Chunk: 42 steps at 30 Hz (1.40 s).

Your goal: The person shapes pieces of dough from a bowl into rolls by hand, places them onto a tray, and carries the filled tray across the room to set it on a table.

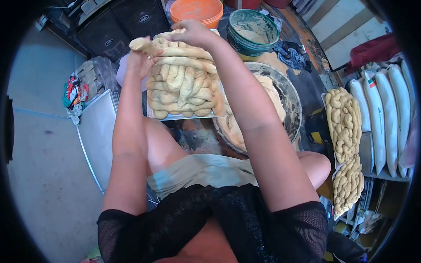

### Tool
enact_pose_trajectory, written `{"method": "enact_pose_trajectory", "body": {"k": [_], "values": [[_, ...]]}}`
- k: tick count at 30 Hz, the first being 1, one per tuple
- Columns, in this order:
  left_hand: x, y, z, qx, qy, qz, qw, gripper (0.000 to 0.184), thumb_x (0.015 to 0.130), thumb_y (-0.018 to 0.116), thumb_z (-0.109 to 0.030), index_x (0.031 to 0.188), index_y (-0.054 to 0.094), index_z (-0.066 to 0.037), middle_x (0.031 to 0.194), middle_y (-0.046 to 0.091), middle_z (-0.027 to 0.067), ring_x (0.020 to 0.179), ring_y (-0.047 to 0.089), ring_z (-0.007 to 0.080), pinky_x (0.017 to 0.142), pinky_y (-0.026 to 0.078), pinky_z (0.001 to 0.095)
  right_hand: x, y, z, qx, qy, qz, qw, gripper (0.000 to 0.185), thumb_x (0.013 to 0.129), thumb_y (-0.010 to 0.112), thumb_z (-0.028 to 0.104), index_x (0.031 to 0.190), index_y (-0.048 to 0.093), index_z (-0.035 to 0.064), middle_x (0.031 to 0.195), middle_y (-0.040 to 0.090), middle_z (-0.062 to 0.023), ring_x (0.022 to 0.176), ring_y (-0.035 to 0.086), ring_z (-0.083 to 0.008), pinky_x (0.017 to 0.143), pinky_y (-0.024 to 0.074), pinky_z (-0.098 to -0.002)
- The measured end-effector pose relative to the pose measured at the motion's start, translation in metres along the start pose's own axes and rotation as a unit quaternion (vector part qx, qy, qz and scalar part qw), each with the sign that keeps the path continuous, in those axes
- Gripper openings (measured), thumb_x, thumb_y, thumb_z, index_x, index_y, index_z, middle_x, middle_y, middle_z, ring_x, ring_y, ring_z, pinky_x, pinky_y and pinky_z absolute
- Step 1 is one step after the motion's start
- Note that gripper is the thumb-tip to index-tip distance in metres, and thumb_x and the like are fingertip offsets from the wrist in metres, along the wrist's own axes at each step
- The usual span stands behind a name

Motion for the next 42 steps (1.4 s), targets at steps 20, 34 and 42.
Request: {"method": "enact_pose_trajectory", "body": {"k": [20,34,42], "values": [[0.003,0.027,-0.040,0.142,0.124,0.125,0.974,0.060,0.079,0.054,-0.013,0.136,0.040,-0.003,0.120,0.053,0.0206,0.106,0.054,0.0317,0.094,0.044,0.0373,-0.031,0.023,-0.073,0.024,0.071,-0.163,0.984,0.037,0.076,0.063,0.016,0.113,0.061,0.0101,0.107,0.062,-0.0125,0.097,0.061,-0.0232,0.084,0.0486,-0.0363],[0.053,0.009,0.007,0.500,0.144,0.127,0.845,0.039,0.083,0.062,-0.020,0.120,0.060,-0.008,0.123,0.055,0.0185,0.110,0.054,0.0303,0.096,0.042,0.0363,-0.018,0.009,-0.078,-0.040,0.067,-0.168,0.983,0.028,0.075,0.059,0.023,0.094,0.071,0.0074,0.081,0.067,-0.0156,0.082,0.066,-0.0280,0.080,0.0499,-0.0335],[-0.009,0.066,0.005,0.681,0.340,0.057,0.646,0.057,0.085,0.055,-0.046,0.129,0.051,-0.011,0.134,0.047,0.0125,0.125,0.041,0.0325,0.105,0.031,0.0417,-0.051,0.059,-0.057,-0.343,-0.043,-0.083,0.935,0.096,0.066,0.065,0.067,0.138,0.038,0.0096,0.131,0.044,-0.0202,0.125,0.038,-0.0355,0.100,0.0318,-0.0466]]}}
Point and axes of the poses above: each hand's wrist, its own x-axis towards the middle knuckle, its own y-axis out of the palm, z = x × y, the point moved 7 cm from there along x, towards the middle knuckle
